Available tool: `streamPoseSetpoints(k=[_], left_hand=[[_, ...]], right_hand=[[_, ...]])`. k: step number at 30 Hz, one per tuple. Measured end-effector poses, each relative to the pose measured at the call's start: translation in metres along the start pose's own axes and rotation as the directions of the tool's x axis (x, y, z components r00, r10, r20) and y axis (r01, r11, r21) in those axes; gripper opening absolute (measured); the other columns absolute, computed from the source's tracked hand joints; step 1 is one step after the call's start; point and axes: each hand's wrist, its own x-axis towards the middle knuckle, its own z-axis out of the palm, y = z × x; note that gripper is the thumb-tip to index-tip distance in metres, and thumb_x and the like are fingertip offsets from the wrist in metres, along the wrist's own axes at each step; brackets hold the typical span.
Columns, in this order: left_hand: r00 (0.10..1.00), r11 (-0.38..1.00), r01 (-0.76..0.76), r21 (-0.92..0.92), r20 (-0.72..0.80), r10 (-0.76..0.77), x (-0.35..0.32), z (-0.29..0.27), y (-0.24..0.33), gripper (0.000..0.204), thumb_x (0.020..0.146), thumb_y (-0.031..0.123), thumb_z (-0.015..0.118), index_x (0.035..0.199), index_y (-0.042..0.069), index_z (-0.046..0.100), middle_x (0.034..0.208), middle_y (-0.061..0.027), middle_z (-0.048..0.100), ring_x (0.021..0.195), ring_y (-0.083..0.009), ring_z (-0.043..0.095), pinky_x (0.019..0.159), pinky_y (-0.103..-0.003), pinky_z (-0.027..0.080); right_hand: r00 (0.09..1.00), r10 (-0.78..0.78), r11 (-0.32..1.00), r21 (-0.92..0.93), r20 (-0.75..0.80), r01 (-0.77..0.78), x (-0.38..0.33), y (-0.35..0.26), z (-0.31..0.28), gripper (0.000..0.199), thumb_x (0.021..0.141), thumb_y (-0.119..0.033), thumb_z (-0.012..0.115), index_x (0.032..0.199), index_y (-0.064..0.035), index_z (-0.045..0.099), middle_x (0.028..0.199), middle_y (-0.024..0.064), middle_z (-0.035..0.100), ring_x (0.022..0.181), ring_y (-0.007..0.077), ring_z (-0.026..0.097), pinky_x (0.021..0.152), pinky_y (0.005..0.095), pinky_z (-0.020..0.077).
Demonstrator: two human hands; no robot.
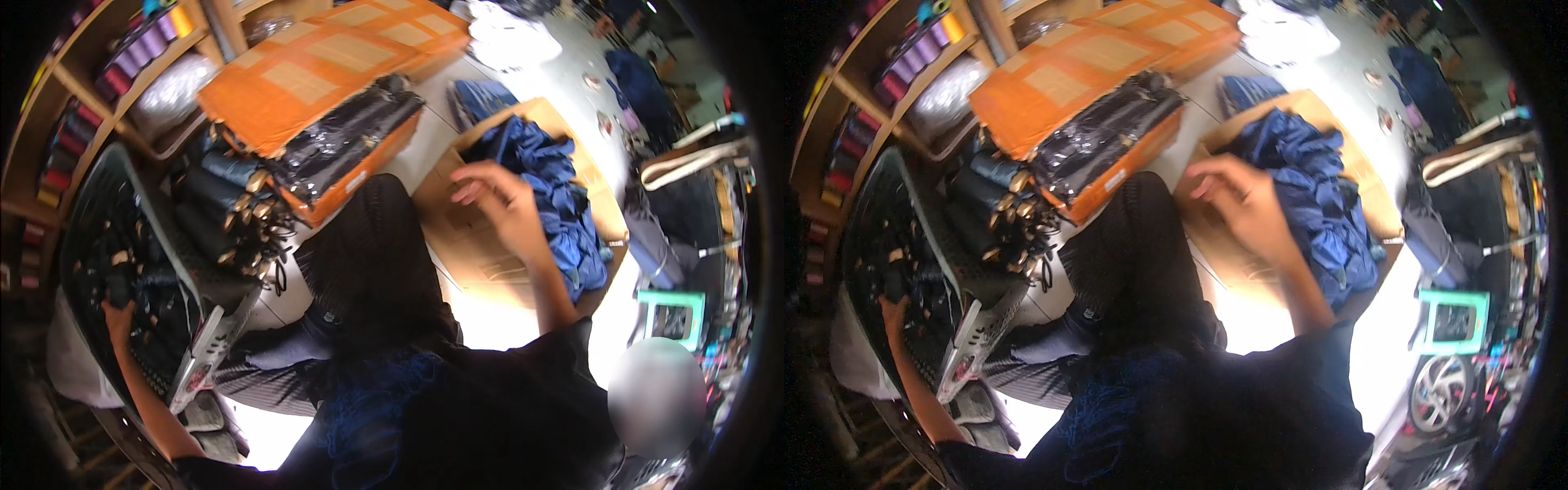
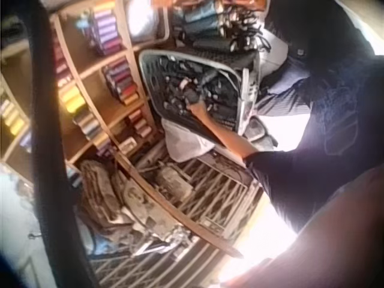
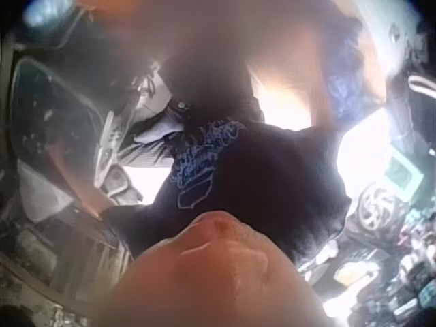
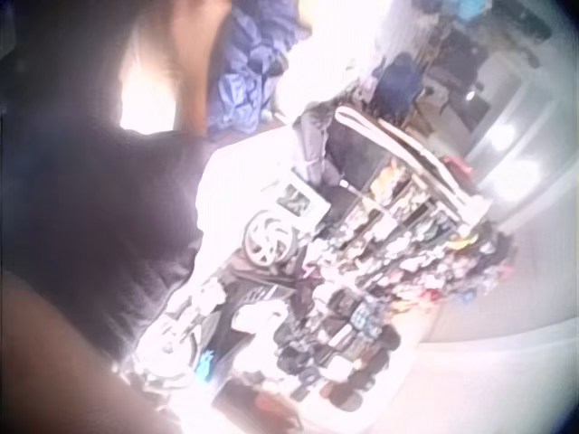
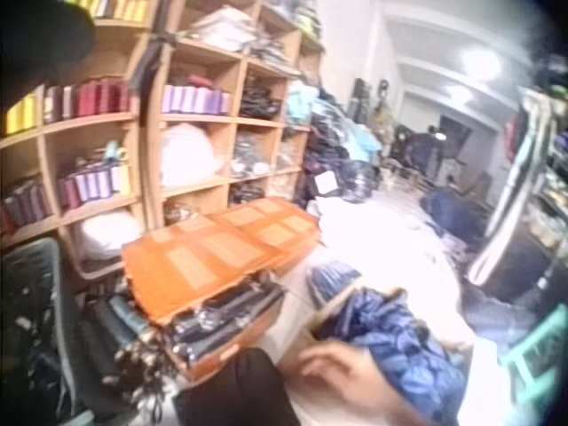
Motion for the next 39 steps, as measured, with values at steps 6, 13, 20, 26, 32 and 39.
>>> streamPoseSetpoints(k=[6,13,20,26,32,39], left_hand=[[0.992,0.842,-0.106,-0.529,0.002,0.126,-0.048,0.01,0.088,0.077,0.075,0.032,0.076,0.129,-0.007,0.037,0.124,-0.0182,0.047,0.111,-0.027,0.047,0.099,-0.034,0.035],[0.981,0.752,-0.157,-0.641,-0.012,0.195,-0.121,-0.001,0.199,0.082,0.078,0.021,0.073,0.142,-0.004,0.028,0.132,-0.015,0.045,0.118,-0.0253,0.045,0.105,-0.035,0.03],[0.95,0.699,-0.221,-0.68,0.011,0.311,-0.184,0.006,0.281,0.101,0.071,0.028,0.078,0.147,-0.002,0.019,0.143,-0.0173,0.034,0.13,-0.0276,0.035,0.11,-0.039,0.023],[0.822,0.677,-0.262,-0.687,0.209,0.53,-0.243,0.051,0.344,0.088,0.06,0.012,0.079,0.134,0.004,0.031,0.119,-0.0101,0.044,0.109,-0.0221,0.044,0.1,-0.035,0.033],[0.753,0.669,-0.231,-0.706,0.306,0.583,-0.297,0.117,0.35,0.076,0.057,0.003,0.079,0.122,0.005,0.039,0.109,-0.0123,0.049,0.099,-0.0236,0.051,0.094,-0.035,0.04],[0.694,0.778,-0.528,-0.34,0.356,0.626,-0.326,0.186,0.339,0.076,0.057,0.011,0.082,0.123,0.006,0.046,0.107,-0.0181,0.059,0.108,-0.036,0.054,0.095,-0.045,0.039]], right_hand=[[0.949,0.032,0.734,-0.637,-0.312,-0.235,-0.003,0.052,-0.166,0.022,0.087,-0.009,0.054,0.104,0.0005,0.064,0.095,0.02,0.068,0.092,0.0323,0.066,0.082,0.0385,0.0507],[0.636,0.292,0.093,-0.641,-0.714,-0.762,-0.086,0.072,-0.277,0.023,0.081,-0.009,0.051,0.098,-0.0072,0.067,0.098,0.0204,0.067,0.101,0.036,0.063,0.087,0.0455,0.0481],[0.203,0.813,-0.191,-0.579,-0.546,-0.793,-0.151,0.103,-0.286,0.046,0.076,-0.012,0.062,0.12,-0.005,0.058,0.106,0.0235,0.065,0.104,0.0365,0.062,0.086,0.0443,0.0503],[0.549,0.353,0.015,-0.582,-0.757,-0.813,-0.152,0.079,-0.292,0.045,0.078,-0.012,0.06,0.123,-0.0069,0.058,0.101,0.0256,0.065,0.096,0.0365,0.065,0.082,0.0423,0.0508],[0.679,0.31,0.788,-0.22,-0.666,-0.575,-0.093,0.015,-0.206,0.04,0.081,-0.005,0.055,0.121,0.0003,0.058,0.099,0.0129,0.068,0.086,0.0188,0.064,0.082,0.0278,0.0475],[0.925,0.371,0.866,0.391,-0.081,-0.313,-0.085,-0.01,-0.033,0.036,0.081,0.005,0.053,0.116,0.0018,0.06,0.105,0.0026,0.064,0.098,0.0104,0.057,0.088,0.0249,0.0435]])
